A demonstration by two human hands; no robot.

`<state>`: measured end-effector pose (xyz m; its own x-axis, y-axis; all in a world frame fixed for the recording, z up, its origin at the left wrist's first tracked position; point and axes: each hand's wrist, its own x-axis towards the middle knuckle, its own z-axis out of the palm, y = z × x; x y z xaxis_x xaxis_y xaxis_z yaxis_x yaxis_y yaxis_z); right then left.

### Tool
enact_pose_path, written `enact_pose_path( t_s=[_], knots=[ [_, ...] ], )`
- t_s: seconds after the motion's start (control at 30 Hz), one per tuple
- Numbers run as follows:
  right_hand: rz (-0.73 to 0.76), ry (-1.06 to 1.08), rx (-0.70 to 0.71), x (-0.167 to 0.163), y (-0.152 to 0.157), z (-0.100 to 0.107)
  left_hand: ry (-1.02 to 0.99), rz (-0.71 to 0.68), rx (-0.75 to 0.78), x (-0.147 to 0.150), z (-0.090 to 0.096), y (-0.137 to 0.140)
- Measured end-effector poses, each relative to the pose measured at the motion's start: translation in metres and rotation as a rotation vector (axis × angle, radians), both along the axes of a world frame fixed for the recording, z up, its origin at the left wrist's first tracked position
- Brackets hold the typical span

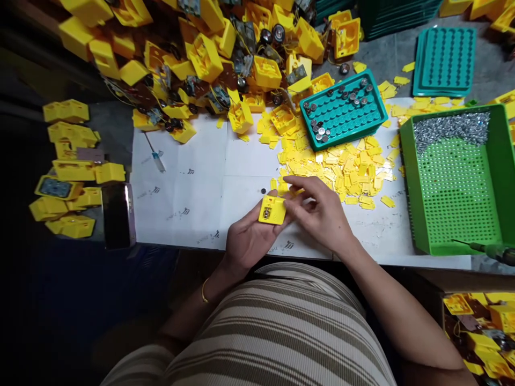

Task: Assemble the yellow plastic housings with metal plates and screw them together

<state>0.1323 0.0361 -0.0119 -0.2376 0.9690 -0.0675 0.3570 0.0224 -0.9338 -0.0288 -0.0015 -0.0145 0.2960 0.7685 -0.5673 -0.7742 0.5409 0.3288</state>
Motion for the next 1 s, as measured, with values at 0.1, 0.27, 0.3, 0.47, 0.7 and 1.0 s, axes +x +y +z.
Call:
enact_pose_path(
  t_s=[0.1,0.27,0.3,0.47,0.7,1.0],
  knots=[
    [0.095,-0.186,0.155,-0.009,0.019,0.001,0.059,0.016,-0.102,-0.016,0.002,-0.007],
    [0.482,-0.65,0.198,-0.041,0.047,0.001,0.216,0.089,-0.165,-0.041,0.002,-0.018],
    [0.536,-0.718,0.205,-0.047,0.05,0.001,0.227,0.093,-0.169,-0.044,0.002,-0.019],
    [0.616,-0.875,0.281,-0.06,0.054,0.0,0.158,0.086,-0.189,-0.048,0.001,-0.015],
    [0.433,-0.599,0.342,-0.037,0.042,-0.006,0.083,0.105,-0.155,-0.038,0.001,-0.009],
    [0.147,-0.171,0.312,-0.031,-0.016,0.004,0.137,0.144,0.032,-0.016,-0.006,-0.003]
  ],
)
